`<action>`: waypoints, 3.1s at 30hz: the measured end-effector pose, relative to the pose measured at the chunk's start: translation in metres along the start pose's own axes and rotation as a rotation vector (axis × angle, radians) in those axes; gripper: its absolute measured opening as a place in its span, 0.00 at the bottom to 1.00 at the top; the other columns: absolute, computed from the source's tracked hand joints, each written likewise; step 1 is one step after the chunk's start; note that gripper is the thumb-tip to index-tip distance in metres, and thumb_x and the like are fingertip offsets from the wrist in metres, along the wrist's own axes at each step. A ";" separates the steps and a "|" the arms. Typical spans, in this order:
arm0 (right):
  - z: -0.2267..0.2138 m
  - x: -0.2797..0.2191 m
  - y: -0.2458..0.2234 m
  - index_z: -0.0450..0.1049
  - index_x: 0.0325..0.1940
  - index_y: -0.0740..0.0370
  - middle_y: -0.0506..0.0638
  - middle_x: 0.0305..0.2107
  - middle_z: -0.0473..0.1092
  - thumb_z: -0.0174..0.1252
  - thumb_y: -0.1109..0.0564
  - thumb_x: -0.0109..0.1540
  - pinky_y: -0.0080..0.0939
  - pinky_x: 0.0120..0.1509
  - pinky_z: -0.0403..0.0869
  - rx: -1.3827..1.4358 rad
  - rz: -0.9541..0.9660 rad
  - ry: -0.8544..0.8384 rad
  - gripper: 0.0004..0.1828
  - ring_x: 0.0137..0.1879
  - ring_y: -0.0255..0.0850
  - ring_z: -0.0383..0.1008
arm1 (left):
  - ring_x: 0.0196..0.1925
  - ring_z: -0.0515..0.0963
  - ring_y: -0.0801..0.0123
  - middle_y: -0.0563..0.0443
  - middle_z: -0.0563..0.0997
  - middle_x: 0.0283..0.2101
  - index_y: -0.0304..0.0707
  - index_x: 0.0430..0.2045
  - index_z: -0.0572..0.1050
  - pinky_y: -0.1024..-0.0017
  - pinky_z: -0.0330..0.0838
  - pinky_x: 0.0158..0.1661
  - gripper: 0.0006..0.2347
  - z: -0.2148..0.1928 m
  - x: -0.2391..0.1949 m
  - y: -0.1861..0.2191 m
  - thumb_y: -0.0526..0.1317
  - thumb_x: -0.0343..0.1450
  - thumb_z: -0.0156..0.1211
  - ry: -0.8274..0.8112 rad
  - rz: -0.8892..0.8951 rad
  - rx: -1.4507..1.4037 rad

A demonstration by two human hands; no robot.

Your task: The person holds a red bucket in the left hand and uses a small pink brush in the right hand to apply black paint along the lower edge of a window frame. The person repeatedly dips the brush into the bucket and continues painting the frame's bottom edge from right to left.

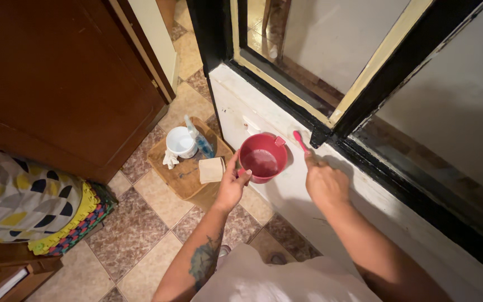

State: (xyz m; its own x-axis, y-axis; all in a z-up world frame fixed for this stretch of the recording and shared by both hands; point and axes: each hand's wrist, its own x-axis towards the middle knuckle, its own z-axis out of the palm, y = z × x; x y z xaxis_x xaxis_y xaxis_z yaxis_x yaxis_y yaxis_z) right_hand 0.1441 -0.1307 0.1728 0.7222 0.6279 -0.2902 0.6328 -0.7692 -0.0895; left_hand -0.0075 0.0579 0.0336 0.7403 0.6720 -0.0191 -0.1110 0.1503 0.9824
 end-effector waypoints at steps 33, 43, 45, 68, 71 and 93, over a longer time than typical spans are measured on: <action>-0.001 0.015 -0.010 0.57 0.78 0.56 0.69 0.47 0.77 0.38 0.60 0.67 0.61 0.56 0.78 0.028 0.085 -0.085 0.32 0.54 0.62 0.80 | 0.22 0.73 0.73 0.48 0.73 0.22 0.46 0.70 0.57 0.79 0.70 0.26 0.32 -0.008 0.007 -0.016 0.26 0.70 0.58 -0.038 0.006 -0.030; 0.002 0.014 0.000 0.54 0.78 0.60 0.70 0.48 0.77 0.38 0.60 0.67 0.65 0.58 0.76 -0.037 0.107 -0.135 0.32 0.55 0.64 0.79 | 0.22 0.73 0.73 0.48 0.74 0.22 0.45 0.71 0.55 0.79 0.71 0.25 0.31 -0.010 0.007 -0.020 0.27 0.70 0.57 -0.074 -0.003 -0.014; 0.019 0.032 0.003 0.58 0.76 0.60 0.68 0.45 0.78 0.39 0.60 0.66 0.61 0.55 0.78 -0.022 0.070 -0.057 0.32 0.53 0.60 0.81 | 0.21 0.72 0.73 0.48 0.75 0.22 0.46 0.71 0.56 0.79 0.71 0.25 0.32 -0.008 0.008 -0.026 0.26 0.70 0.58 -0.062 -0.007 -0.042; -0.016 -0.012 0.021 0.55 0.78 0.55 0.67 0.47 0.78 0.37 0.59 0.68 0.63 0.58 0.77 -0.106 0.065 -0.106 0.31 0.54 0.59 0.82 | 0.22 0.73 0.74 0.49 0.76 0.23 0.47 0.71 0.56 0.81 0.70 0.24 0.32 -0.007 0.010 -0.025 0.27 0.70 0.58 -0.016 -0.006 -0.060; -0.021 0.001 0.003 0.59 0.76 0.53 0.64 0.45 0.78 0.40 0.57 0.68 0.62 0.56 0.78 -0.143 0.028 -0.052 0.30 0.53 0.59 0.82 | 0.22 0.73 0.73 0.49 0.75 0.22 0.47 0.70 0.56 0.80 0.68 0.24 0.31 -0.006 0.001 -0.013 0.28 0.70 0.59 -0.018 -0.015 -0.021; -0.005 -0.014 -0.007 0.60 0.76 0.50 0.65 0.50 0.76 0.39 0.58 0.68 0.64 0.59 0.78 0.011 -0.101 -0.024 0.30 0.53 0.62 0.81 | 0.23 0.72 0.74 0.43 0.79 0.33 0.44 0.70 0.56 0.80 0.71 0.26 0.32 0.023 -0.022 0.006 0.25 0.69 0.58 0.087 0.031 -0.085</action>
State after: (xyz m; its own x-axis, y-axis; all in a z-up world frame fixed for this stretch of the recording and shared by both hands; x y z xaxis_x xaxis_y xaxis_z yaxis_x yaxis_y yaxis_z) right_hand 0.1311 -0.1333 0.1818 0.6478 0.6995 -0.3018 0.6989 -0.7033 -0.1298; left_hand -0.0097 0.0273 0.0444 0.6756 0.7372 -0.0084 -0.1914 0.1864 0.9636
